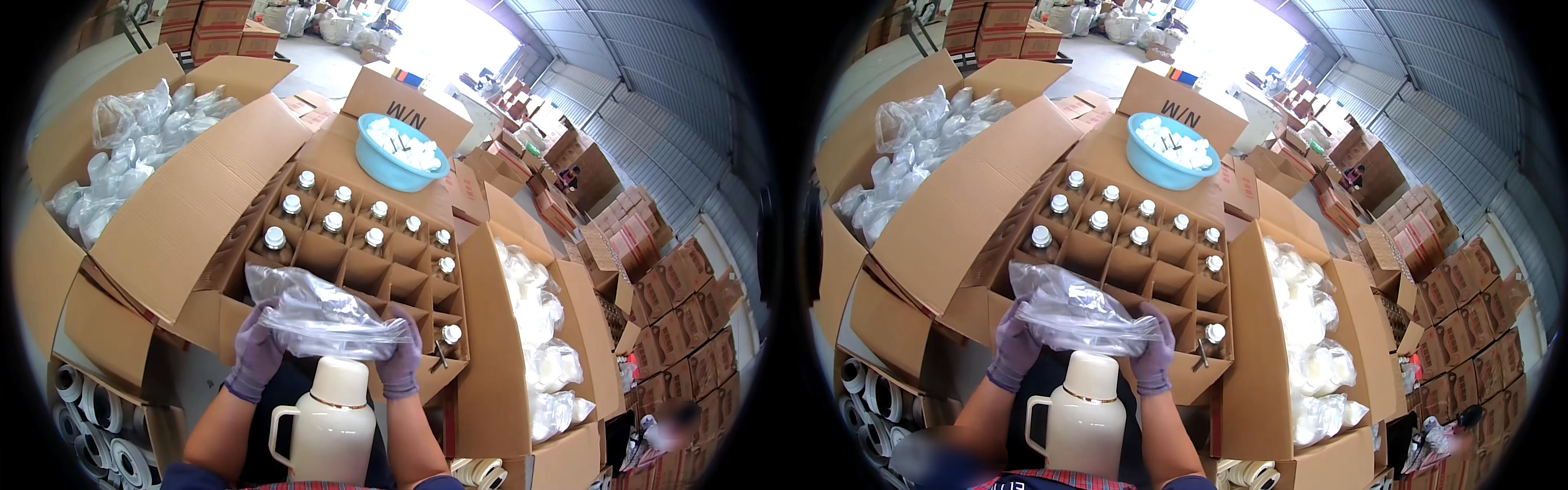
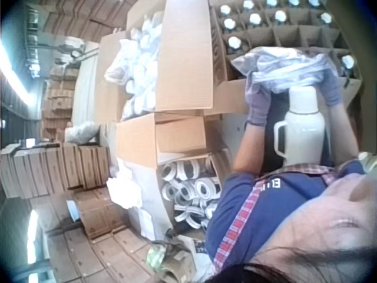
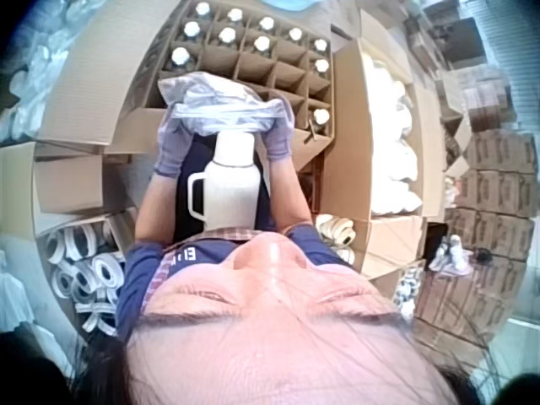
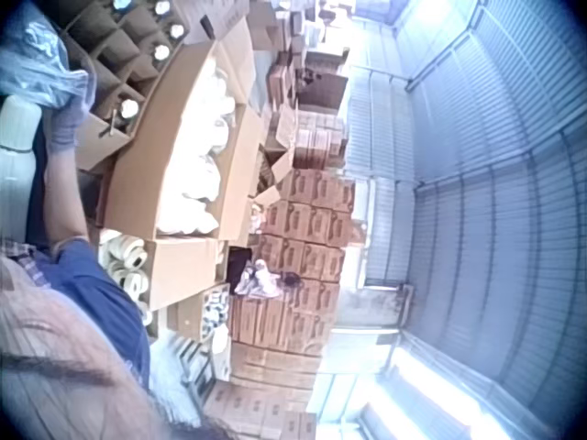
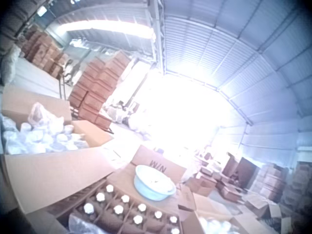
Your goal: The person assembles white thermos-style containers by inserting black rubber seals, screwing on lids, and placing each unit into a plastic bag. The person then places the packaged units into a cardboard box with dividers.
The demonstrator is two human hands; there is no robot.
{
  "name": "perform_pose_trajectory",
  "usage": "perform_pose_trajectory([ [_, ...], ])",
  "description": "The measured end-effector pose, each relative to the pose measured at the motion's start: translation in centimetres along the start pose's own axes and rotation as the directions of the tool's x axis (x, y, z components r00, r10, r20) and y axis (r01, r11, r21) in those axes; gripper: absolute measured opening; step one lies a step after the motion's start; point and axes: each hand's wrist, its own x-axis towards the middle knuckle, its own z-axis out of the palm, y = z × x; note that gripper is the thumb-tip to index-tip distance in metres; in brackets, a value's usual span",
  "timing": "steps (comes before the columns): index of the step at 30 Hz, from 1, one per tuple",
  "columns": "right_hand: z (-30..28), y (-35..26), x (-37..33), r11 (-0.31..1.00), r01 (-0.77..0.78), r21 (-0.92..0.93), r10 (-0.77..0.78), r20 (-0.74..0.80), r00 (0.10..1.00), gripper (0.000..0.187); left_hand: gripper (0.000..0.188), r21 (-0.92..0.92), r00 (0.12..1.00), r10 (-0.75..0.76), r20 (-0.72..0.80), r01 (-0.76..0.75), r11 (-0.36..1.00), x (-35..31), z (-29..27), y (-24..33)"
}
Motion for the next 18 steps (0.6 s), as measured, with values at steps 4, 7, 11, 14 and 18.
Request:
perform_pose_trajectory([
  [4, -1.1, 2.5, -2.4, 0.891, 0.046, -0.452, 0.089, 0.273, 0.958, 0.057, 0.048, 0.754, 0.992, -0.008, 0.125, -0.09, 0.651, -0.8, -3.4, -1.1],
  [7, -1.9, 2.7, -6.0, 0.864, -0.102, -0.493, 0.23, 0.207, 0.951, 0.063, 0.06, 0.759, 0.974, -0.133, 0.182, -0.053, 0.649, -3.0, -1.2, 0.6],
  [11, -0.5, 1.2, -9.2, 0.87, -0.013, -0.493, 0.091, 0.134, 0.987, 0.057, 0.061, 0.832, 0.969, -0.105, 0.224, -0.134, 0.539, -6.7, 1.1, 3.1],
  [14, -2.4, -0.1, -12.4, 0.761, 0.182, -0.623, -0.082, 0.185, 0.979, 0.046, 0.048, 0.869, 0.919, -0.112, 0.379, -0.312, 0.383, -8.7, 2.1, 3.8],
  [18, -3.0, 0.5, -15.7, 0.53, 0.392, -0.752, -0.192, 0.343, 0.919, 0.036, 0.034, 0.907, 0.907, 0.022, 0.42, -0.419, -0.045, -13.2, -1.0, 4.0],
])
